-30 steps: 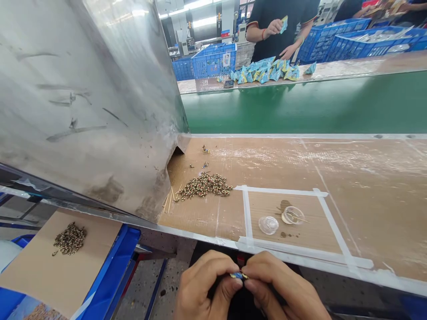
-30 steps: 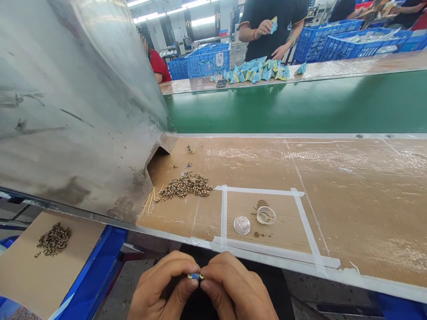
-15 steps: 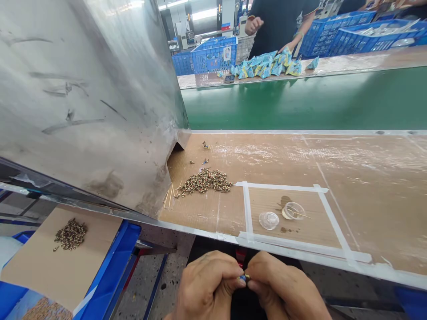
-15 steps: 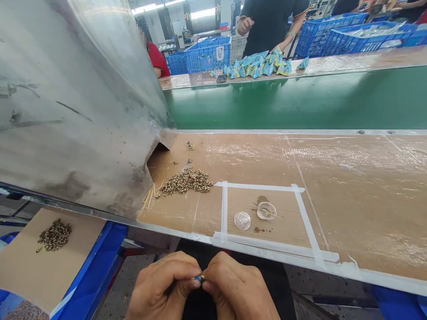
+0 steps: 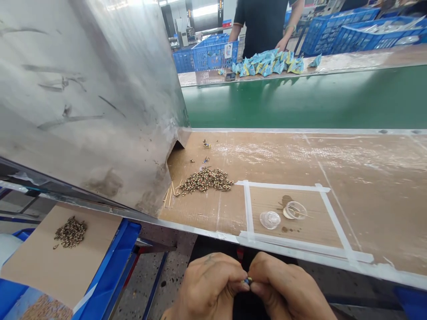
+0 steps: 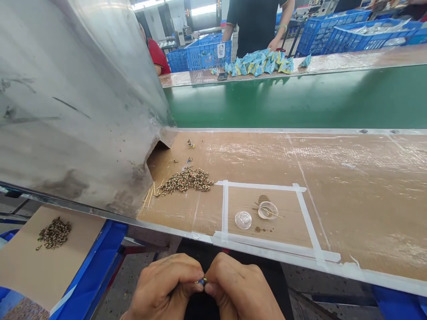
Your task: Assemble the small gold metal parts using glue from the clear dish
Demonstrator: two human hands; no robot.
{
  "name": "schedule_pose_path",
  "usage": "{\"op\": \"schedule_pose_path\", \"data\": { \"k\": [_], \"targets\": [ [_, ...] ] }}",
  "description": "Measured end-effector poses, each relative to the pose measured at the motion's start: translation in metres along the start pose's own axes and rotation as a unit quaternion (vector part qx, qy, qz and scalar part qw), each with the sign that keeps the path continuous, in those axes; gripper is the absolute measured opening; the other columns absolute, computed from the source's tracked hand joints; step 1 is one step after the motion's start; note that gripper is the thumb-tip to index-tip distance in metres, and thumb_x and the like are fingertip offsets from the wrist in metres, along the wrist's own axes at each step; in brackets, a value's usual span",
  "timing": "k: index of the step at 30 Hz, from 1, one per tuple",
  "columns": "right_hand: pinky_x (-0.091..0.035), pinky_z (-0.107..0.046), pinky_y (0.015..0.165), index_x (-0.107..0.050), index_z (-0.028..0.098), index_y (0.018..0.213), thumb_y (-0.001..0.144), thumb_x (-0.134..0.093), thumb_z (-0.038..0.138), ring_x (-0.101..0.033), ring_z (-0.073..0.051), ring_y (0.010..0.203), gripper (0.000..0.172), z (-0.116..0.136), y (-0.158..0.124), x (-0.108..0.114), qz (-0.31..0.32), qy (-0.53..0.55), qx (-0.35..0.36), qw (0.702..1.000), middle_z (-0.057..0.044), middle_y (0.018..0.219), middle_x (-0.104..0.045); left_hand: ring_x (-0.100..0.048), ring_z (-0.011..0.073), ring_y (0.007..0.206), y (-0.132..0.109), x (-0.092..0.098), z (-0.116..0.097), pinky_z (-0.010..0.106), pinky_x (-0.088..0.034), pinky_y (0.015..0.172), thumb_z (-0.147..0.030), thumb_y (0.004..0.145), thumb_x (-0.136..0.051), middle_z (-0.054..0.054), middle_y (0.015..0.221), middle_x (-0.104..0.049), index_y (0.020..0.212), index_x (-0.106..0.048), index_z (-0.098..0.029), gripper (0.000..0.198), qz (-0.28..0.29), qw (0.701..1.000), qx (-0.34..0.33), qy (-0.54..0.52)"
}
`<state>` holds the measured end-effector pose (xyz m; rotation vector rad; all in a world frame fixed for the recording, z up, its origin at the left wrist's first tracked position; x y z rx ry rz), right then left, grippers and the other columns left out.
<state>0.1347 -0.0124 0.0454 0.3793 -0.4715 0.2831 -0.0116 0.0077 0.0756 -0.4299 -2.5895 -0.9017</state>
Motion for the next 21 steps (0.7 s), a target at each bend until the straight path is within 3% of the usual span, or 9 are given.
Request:
{"op": "schedule_pose_path", "data": {
  "k": [21],
  "targets": [
    [-0.037, -0.024, 0.054, -0.045, 0.026, 0.092, 0.108, -0.045, 0.013, -0.052, -0.011, 0.058, 0.021, -0.0091, 0.0005, 0.0000, -0.022, 0.031, 0.041, 0.998, 0.006, 0.074, -0.049, -0.075, 0.0158, 0.064, 0.0043, -0.0020, 0.0016, 0.021, -0.062, 0.064, 0.000, 0.092, -0.063, 0.005, 0.074, -0.076, 0.099, -0.065, -0.015, 0.016, 0.038, 0.999, -0.017, 0.001]
  ]
}}
Point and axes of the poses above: each hand's wrist, its own y-axis towards the middle knuckle, its own x-axis out of the back of the hand, z = x × y, the point moved 6 cm from there along y, towards the middle knuckle
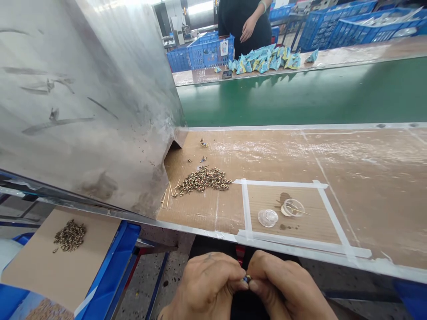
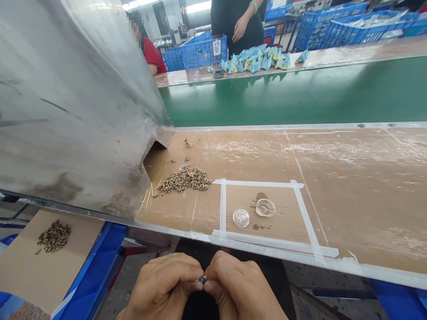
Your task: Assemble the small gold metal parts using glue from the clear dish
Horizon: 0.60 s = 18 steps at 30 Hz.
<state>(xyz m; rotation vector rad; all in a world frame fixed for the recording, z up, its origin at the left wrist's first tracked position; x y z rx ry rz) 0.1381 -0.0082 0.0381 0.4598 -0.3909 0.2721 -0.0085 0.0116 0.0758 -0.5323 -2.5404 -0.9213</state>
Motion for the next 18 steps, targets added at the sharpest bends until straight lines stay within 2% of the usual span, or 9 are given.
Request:
{"op": "schedule_pose_path", "data": {
  "k": [5, 13, 18],
  "targets": [
    [-0.037, -0.022, 0.053, -0.043, 0.026, 0.091, 0.108, -0.044, 0.013, -0.050, -0.010, 0.056, 0.022, 0.0045, 0.0047, 0.0046, 0.005, -0.014, -0.003, 1.000, 0.007, 0.073, -0.048, -0.075, 0.0147, 0.065, 0.0004, -0.0011, 0.0022, 0.020, -0.060, 0.064, 0.002, 0.090, -0.062, 0.005, 0.074, -0.076, 0.092, -0.064, -0.015, 0.017, 0.013, 1.000, 0.013, 0.000],
    [-0.037, -0.023, 0.053, -0.043, 0.026, 0.089, 0.110, -0.042, 0.015, -0.050, -0.010, 0.057, 0.023, 0.0007, 0.0012, 0.0008, 0.004, -0.023, -0.018, 1.000, 0.007, 0.073, -0.049, -0.076, 0.0155, 0.068, -0.0002, -0.0033, 0.0062, 0.021, -0.062, 0.068, 0.003, 0.090, -0.063, 0.006, 0.077, -0.077, 0.094, -0.065, -0.015, 0.019, 0.020, 1.000, 0.018, -0.010],
    [-0.038, -0.022, 0.052, -0.043, 0.026, 0.089, 0.116, -0.037, 0.026, -0.050, -0.010, 0.056, 0.028, 0.0034, 0.0023, 0.0005, 0.000, -0.007, -0.012, 1.000, 0.007, 0.072, -0.048, -0.075, 0.0144, 0.065, -0.0002, -0.0030, 0.0052, 0.020, -0.062, 0.067, 0.003, 0.090, -0.062, 0.004, 0.076, -0.077, 0.094, -0.065, -0.016, 0.019, 0.030, 0.999, 0.013, -0.011]
  ]
}}
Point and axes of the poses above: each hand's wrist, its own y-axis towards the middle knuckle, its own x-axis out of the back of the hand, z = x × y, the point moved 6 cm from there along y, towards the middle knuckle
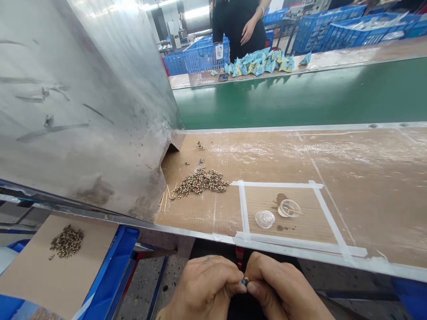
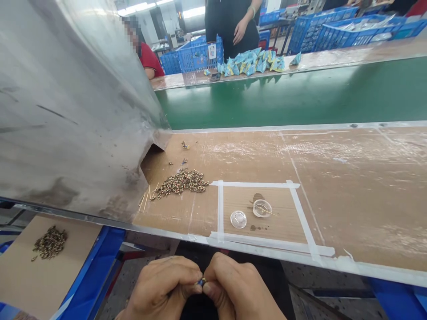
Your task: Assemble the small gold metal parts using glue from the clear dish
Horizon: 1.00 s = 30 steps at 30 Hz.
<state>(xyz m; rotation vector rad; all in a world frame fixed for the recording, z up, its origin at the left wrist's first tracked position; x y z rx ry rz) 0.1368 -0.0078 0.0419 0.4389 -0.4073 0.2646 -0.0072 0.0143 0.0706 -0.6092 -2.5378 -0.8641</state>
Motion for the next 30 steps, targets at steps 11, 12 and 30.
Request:
{"op": "schedule_pose_path", "data": {
  "k": [11, 12, 30],
  "targets": [
    [-0.035, -0.025, 0.053, -0.044, 0.026, 0.091, 0.117, -0.035, 0.027, -0.048, -0.011, 0.057, 0.027, -0.0074, -0.0066, -0.0058, 0.002, 0.020, 0.011, 1.000, 0.007, 0.074, -0.046, -0.076, 0.0157, 0.065, -0.0034, 0.0008, -0.0008, 0.021, -0.062, 0.065, -0.002, 0.096, -0.063, 0.005, 0.074, -0.077, 0.097, -0.064, -0.015, 0.013, -0.012, 1.000, -0.017, -0.001],
    [-0.035, -0.025, 0.053, -0.043, 0.026, 0.091, 0.116, -0.036, 0.027, -0.047, -0.011, 0.057, 0.026, -0.0061, -0.0063, -0.0051, 0.004, 0.021, 0.013, 1.000, 0.007, 0.073, -0.046, -0.076, 0.0158, 0.066, -0.0037, 0.0009, -0.0011, 0.021, -0.062, 0.066, -0.002, 0.096, -0.064, 0.005, 0.073, -0.077, 0.098, -0.064, -0.015, 0.013, -0.014, 1.000, -0.020, 0.000],
    [-0.035, -0.024, 0.055, -0.044, 0.026, 0.092, 0.115, -0.038, 0.023, -0.050, -0.011, 0.059, 0.024, -0.0074, -0.0071, -0.0034, 0.013, 0.038, -0.001, 0.999, 0.007, 0.075, -0.047, -0.075, 0.0145, 0.066, -0.0040, -0.0015, -0.0034, 0.020, -0.060, 0.066, 0.001, 0.094, -0.062, 0.005, 0.076, -0.077, 0.096, -0.065, -0.014, 0.015, -0.004, 1.000, -0.005, 0.007]
  ]
}}
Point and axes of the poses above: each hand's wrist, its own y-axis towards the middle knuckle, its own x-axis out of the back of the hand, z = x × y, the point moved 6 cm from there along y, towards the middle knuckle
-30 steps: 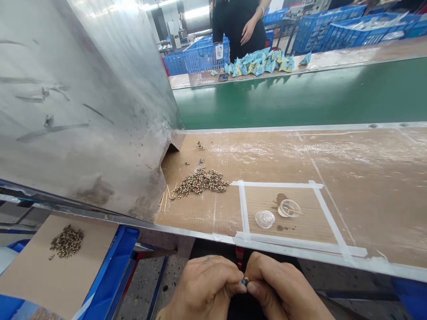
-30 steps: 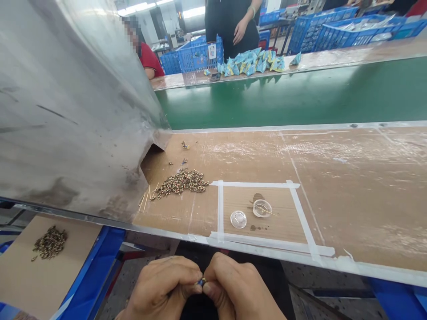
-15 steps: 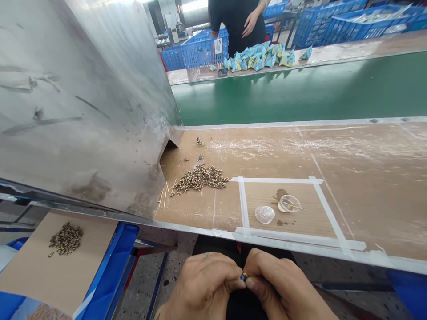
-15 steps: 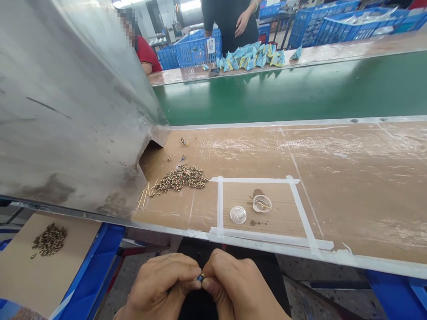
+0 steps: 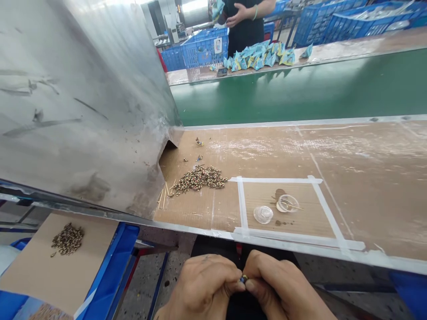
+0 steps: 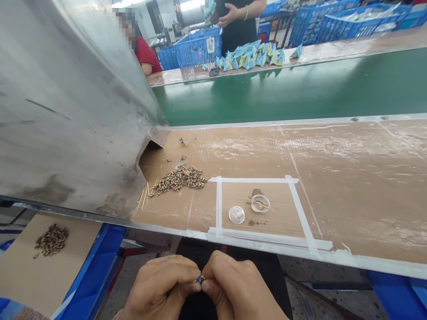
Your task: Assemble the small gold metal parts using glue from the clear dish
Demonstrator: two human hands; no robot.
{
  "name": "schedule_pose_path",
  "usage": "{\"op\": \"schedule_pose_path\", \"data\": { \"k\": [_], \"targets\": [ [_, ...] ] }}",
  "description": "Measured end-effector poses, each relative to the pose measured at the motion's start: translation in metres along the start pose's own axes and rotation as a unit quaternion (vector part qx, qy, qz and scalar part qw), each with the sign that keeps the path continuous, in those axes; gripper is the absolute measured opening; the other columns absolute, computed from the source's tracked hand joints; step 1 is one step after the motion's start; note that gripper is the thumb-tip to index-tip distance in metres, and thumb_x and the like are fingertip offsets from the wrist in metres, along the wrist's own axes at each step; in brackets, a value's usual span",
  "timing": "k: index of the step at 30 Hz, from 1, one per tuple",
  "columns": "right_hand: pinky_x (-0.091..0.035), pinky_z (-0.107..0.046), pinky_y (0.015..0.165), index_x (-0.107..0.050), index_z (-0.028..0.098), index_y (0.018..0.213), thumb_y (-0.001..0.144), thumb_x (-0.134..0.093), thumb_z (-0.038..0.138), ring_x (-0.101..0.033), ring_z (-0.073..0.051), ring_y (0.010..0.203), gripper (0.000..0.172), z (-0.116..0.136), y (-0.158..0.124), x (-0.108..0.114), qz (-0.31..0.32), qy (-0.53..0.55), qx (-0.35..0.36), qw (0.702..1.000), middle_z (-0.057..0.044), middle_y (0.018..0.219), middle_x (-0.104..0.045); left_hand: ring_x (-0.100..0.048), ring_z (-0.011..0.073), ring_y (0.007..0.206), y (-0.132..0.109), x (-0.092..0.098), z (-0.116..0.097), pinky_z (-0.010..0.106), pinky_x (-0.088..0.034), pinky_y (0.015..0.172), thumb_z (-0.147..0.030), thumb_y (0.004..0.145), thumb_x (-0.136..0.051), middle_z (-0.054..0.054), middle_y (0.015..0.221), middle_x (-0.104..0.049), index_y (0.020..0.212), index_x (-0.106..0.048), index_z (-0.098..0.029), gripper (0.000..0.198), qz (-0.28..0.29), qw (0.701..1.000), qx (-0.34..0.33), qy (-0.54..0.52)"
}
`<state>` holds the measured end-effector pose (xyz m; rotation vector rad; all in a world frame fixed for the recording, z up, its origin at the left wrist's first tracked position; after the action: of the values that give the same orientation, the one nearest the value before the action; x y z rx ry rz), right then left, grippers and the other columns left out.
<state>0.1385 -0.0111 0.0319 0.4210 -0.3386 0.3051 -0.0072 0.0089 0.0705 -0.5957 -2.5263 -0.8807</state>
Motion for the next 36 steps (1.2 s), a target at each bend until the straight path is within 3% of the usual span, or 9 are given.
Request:
{"op": "schedule_pose_path", "data": {
  "k": [5, 12, 30, 34, 36],
  "targets": [
    [-0.035, -0.023, 0.054, -0.045, 0.026, 0.092, 0.117, -0.036, 0.027, -0.049, -0.010, 0.058, 0.026, 0.001, 0.001, 0.001, -0.007, -0.011, 0.010, 1.000, 0.007, 0.074, -0.047, -0.076, 0.0152, 0.066, 0.002, 0.001, 0.000, 0.020, -0.059, 0.066, -0.006, 0.098, -0.064, 0.005, 0.075, -0.076, 0.095, -0.064, -0.014, 0.009, -0.005, 1.000, -0.014, 0.006],
    [-0.038, -0.022, 0.057, -0.049, 0.026, 0.095, 0.114, -0.041, 0.021, -0.053, -0.010, 0.062, 0.022, 0.005, 0.001, 0.001, 0.016, -0.015, -0.021, 1.000, 0.007, 0.078, -0.053, -0.073, 0.0137, 0.067, 0.000, 0.000, 0.005, 0.020, -0.056, 0.066, 0.001, 0.094, -0.064, 0.005, 0.079, -0.076, 0.093, -0.066, -0.014, 0.015, 0.029, 0.999, 0.022, -0.003],
    [-0.044, -0.019, 0.056, -0.060, 0.029, 0.108, 0.116, -0.044, 0.039, -0.058, -0.011, 0.063, 0.021, 0.001, 0.000, 0.010, -0.023, 0.029, -0.029, 0.999, 0.005, 0.079, -0.060, -0.074, 0.0151, 0.073, 0.003, 0.005, 0.008, 0.022, -0.059, 0.070, -0.003, 0.096, -0.069, 0.007, 0.085, -0.079, 0.102, -0.071, -0.014, 0.013, 0.026, 0.998, 0.055, -0.033],
    [-0.048, -0.021, 0.059, -0.058, 0.027, 0.116, 0.113, -0.047, 0.022, -0.060, -0.013, 0.068, 0.012, -0.001, -0.005, 0.015, -0.040, 0.017, -0.033, 0.999, 0.002, 0.084, -0.060, -0.073, 0.0144, 0.071, 0.003, 0.006, 0.009, 0.021, -0.058, 0.068, -0.004, 0.096, -0.067, 0.006, 0.084, -0.078, 0.101, -0.070, -0.015, 0.012, 0.021, 0.997, 0.064, -0.033],
    [-0.052, -0.023, 0.063, -0.057, 0.026, 0.123, 0.109, -0.050, 0.012, -0.063, -0.015, 0.076, 0.021, 0.000, -0.005, 0.018, -0.053, 0.005, -0.013, 0.999, -0.001, 0.091, -0.063, -0.073, 0.0145, 0.071, 0.004, 0.007, 0.008, 0.021, -0.058, 0.067, -0.007, 0.098, -0.067, 0.006, 0.083, -0.078, 0.101, -0.069, -0.015, 0.009, 0.016, 0.998, 0.061, -0.030]
  ]
}}
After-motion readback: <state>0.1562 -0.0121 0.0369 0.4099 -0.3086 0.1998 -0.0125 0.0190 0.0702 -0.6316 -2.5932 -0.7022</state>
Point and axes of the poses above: each hand's wrist, its own y-axis towards the middle knuckle, its own x-axis out of the back of the hand, z = x × y, the point moved 6 cm from there along y, towards the middle knuckle
